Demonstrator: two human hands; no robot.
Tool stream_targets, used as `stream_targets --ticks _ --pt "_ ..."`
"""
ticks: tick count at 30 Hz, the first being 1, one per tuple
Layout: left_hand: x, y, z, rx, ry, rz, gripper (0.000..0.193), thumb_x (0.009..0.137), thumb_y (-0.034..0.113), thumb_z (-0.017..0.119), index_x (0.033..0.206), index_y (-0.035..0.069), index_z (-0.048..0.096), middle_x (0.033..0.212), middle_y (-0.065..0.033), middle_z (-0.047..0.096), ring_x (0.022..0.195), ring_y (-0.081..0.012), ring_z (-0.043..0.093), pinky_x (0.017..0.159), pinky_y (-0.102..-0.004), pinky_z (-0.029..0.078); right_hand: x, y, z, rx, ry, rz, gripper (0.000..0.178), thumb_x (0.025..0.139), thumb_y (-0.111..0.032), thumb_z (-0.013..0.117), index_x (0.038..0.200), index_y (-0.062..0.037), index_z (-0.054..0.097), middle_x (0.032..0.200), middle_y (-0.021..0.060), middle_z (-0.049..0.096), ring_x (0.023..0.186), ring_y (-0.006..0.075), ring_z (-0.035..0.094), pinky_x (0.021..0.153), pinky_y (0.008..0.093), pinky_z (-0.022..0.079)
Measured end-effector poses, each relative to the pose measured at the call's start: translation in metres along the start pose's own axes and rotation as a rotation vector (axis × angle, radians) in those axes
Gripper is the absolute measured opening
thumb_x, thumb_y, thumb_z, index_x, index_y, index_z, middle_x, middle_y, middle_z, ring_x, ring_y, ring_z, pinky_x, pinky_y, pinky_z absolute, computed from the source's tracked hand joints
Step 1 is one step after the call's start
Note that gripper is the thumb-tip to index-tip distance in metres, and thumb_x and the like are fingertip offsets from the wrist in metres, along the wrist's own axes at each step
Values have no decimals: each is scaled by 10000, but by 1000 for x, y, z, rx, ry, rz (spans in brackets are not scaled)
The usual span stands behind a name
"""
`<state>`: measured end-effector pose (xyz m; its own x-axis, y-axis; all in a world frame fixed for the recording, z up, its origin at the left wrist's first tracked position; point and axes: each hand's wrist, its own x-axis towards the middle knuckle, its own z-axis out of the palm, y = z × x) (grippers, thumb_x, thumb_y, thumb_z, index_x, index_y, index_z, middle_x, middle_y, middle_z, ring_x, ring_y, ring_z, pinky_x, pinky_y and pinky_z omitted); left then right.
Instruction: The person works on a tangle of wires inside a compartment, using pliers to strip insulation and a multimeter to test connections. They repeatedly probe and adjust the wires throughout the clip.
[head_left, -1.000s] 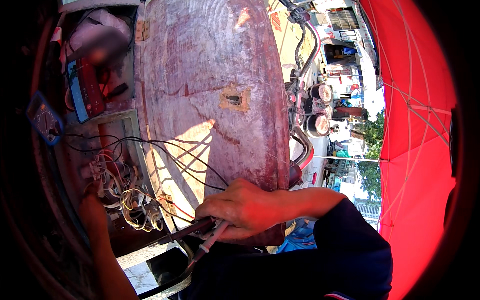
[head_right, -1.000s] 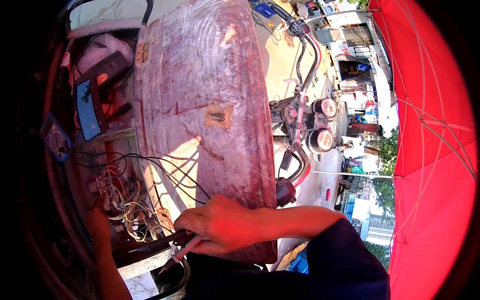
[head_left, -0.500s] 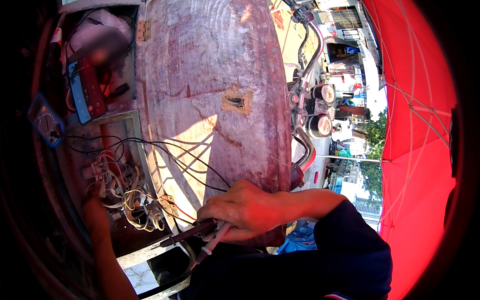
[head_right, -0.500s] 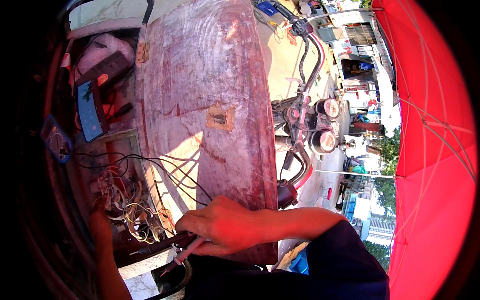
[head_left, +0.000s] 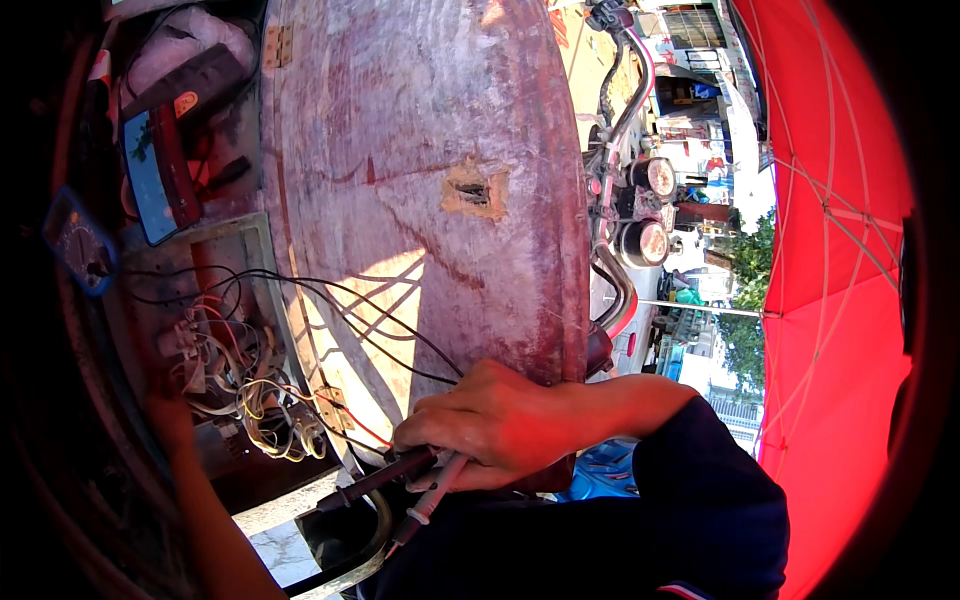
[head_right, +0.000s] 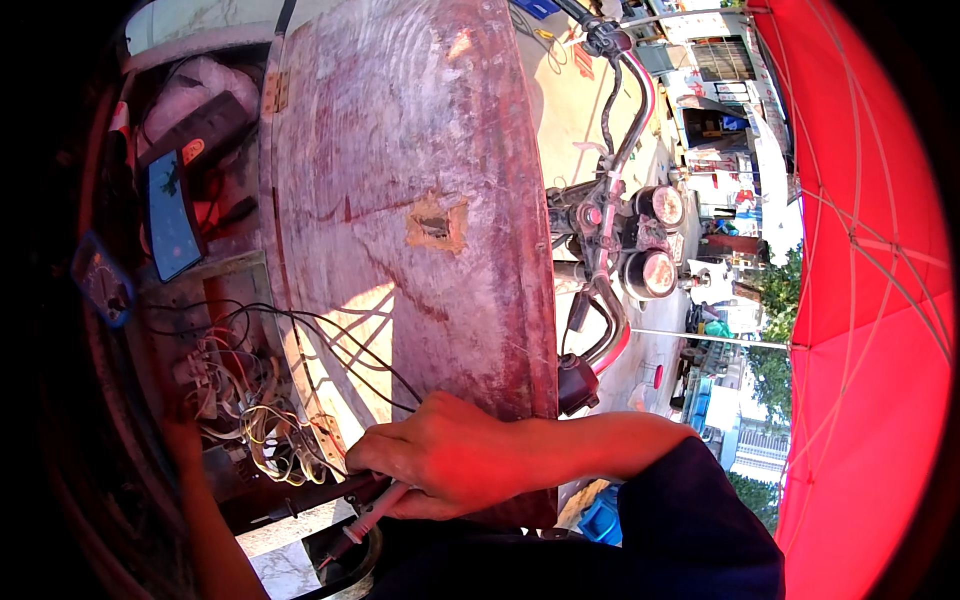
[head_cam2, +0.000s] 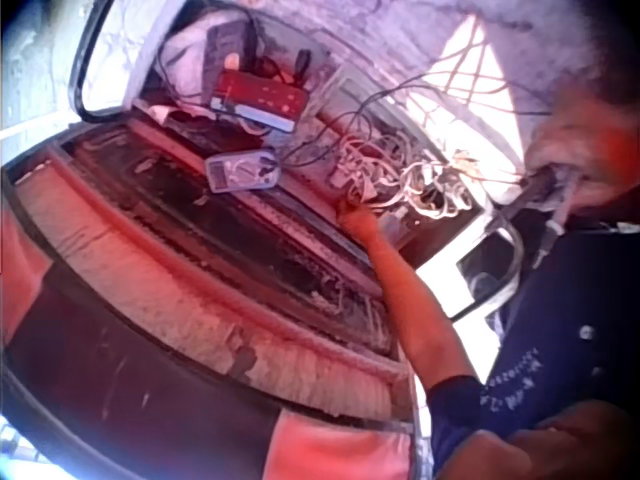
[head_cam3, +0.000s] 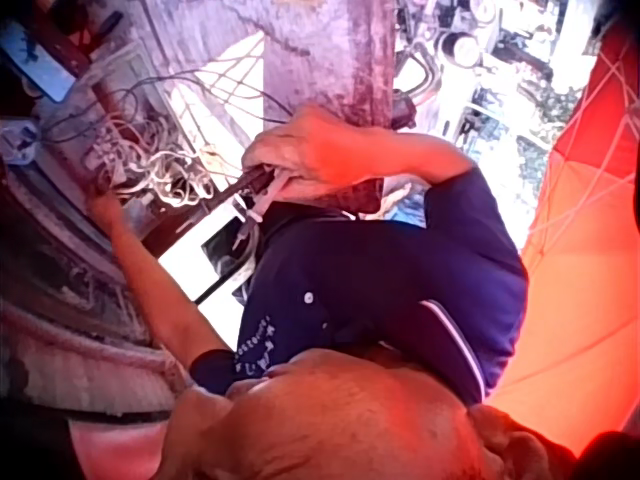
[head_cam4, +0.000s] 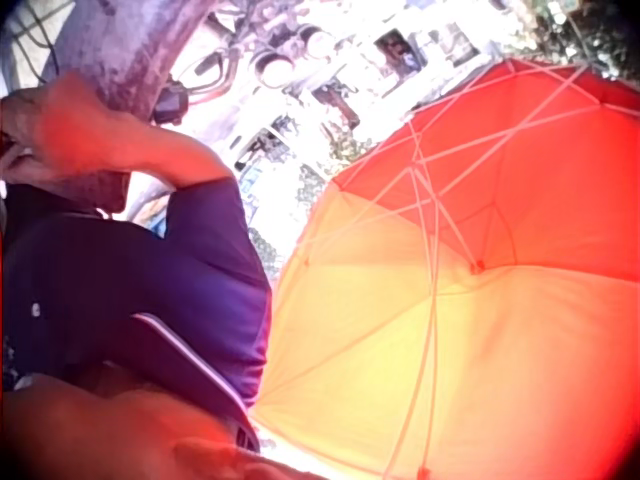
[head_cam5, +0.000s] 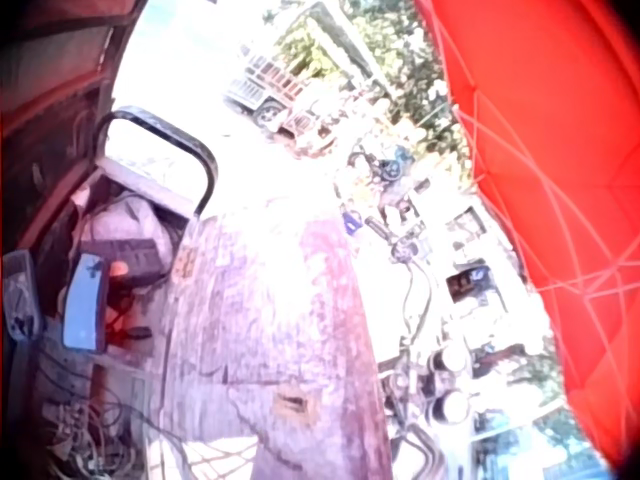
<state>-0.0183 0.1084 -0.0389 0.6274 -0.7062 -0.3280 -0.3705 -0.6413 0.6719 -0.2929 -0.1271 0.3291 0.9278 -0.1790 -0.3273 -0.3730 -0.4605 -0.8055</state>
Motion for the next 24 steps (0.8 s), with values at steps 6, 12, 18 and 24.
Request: stream_targets --ticks 6,12,18,24 --pt "1 0 3 -226 -43 -184 195 907 123 547 917 -15 684 864 -145 699 802 -235 655 769 -345 486 0 5 5 -30 14 -42 430 776 -272 738 1068 -12 558 803 78 574 567 254 588 450 351 436" --pt "-2 -15 10 -284 29 -219 191 905 129 558 913 -10 689 856 -126 699 786 -203 640 767 -330 478 -2 2 5 -27 7 -15 428 742 -226 753 1056 -9 558 810 90 585 590 277 599 476 367 451" --pt "-11 -3 1 -356 -3 -177 186 901 160 598 919 -9 674 831 -76 681 765 -150 587 753 -314 466 -4 -3 4 3 5 25 464 695 -182 769 1063 -8 547 824 114 607 632 324 611 512 406 460" --pt "-13 -23 7 -219 -23 -180 179 896 159 602 923 -8 663 816 -134 667 770 -192 598 742 -333 465 -4 -3 8 -11 32 -1 436 716 -196 767 1044 -7 550 792 103 606 608 306 612 499 390 460"
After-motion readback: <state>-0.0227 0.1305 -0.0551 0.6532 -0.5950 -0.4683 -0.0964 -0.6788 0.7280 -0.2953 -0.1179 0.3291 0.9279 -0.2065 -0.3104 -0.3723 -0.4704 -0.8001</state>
